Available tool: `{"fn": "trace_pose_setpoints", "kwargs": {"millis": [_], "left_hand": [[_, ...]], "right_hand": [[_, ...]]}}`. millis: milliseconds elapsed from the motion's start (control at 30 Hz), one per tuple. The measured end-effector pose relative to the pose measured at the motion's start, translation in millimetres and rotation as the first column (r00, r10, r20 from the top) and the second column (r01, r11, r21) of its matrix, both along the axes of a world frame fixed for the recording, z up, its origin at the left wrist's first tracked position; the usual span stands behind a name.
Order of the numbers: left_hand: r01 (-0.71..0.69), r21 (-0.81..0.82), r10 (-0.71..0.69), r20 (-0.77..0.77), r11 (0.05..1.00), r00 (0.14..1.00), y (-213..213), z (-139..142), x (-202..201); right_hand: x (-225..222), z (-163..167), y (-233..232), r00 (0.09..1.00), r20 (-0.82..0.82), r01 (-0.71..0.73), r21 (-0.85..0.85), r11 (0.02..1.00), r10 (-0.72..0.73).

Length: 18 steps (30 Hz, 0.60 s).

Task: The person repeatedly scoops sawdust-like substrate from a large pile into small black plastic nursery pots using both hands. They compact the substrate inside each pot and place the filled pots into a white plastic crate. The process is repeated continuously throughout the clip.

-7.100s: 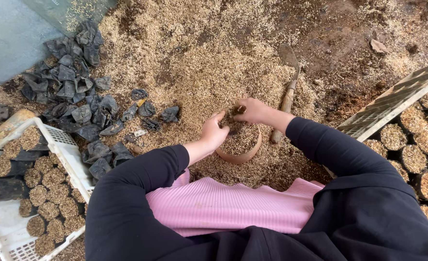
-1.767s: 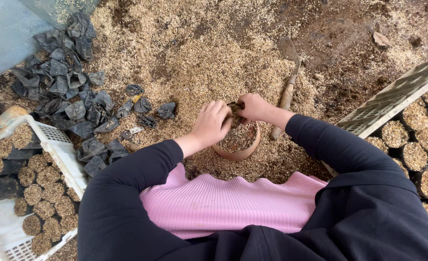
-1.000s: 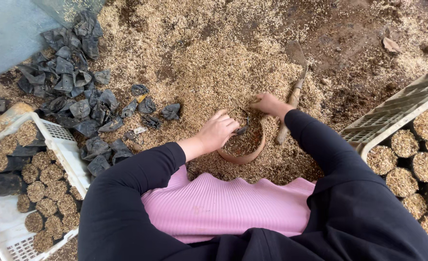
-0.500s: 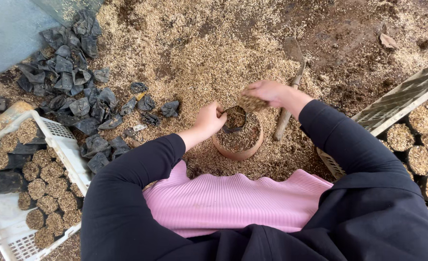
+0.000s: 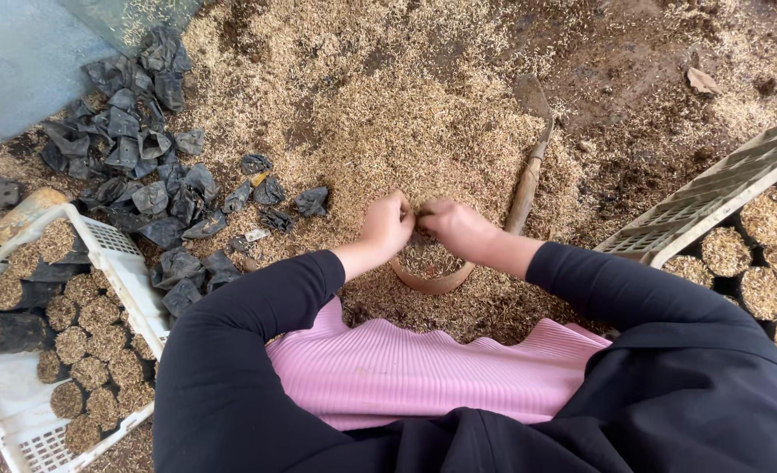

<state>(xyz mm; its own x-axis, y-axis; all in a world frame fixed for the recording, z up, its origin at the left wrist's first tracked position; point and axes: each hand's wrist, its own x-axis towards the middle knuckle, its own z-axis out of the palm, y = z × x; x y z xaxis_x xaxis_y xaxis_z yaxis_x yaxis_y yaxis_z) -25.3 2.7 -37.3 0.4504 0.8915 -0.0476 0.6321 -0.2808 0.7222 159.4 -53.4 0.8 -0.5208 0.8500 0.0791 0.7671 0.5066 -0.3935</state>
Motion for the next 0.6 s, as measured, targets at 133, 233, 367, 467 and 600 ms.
{"fn": "trace_pose_setpoints", "kwargs": {"millis": [133,233,367,467,600], "left_hand": [[0.053,0.152,-0.052,-0.006,0.987,0.999,-8,-5,-1],[0.027,0.042,-0.027,0.002,0.999,1.000,-6,1,-3],[-0.062,-0.122,0.067,0.040,0.991,0.997,-2,14,-5],[-0.083,-0.375,0.141,0.129,0.923,0.982,-5,18,-5],[-0.149,-0.283,0.174,0.066,0.947,0.982,-19,17,-3]], "right_hand": [[-6,-7,0,0.983,0.133,-0.149,0.155,0.977,0.129],[-1,5,12,0.995,0.023,-0.101,0.117,0.988,0.098],[18,17,20,0.955,-0.251,0.094,-0.251,0.964,-0.158],[13,8,9,0.941,-0.151,0.233,-0.362,0.903,-0.303],[-10,-11,-6,0.998,-0.055,0.022,0.028,0.999,-0.021]]}}
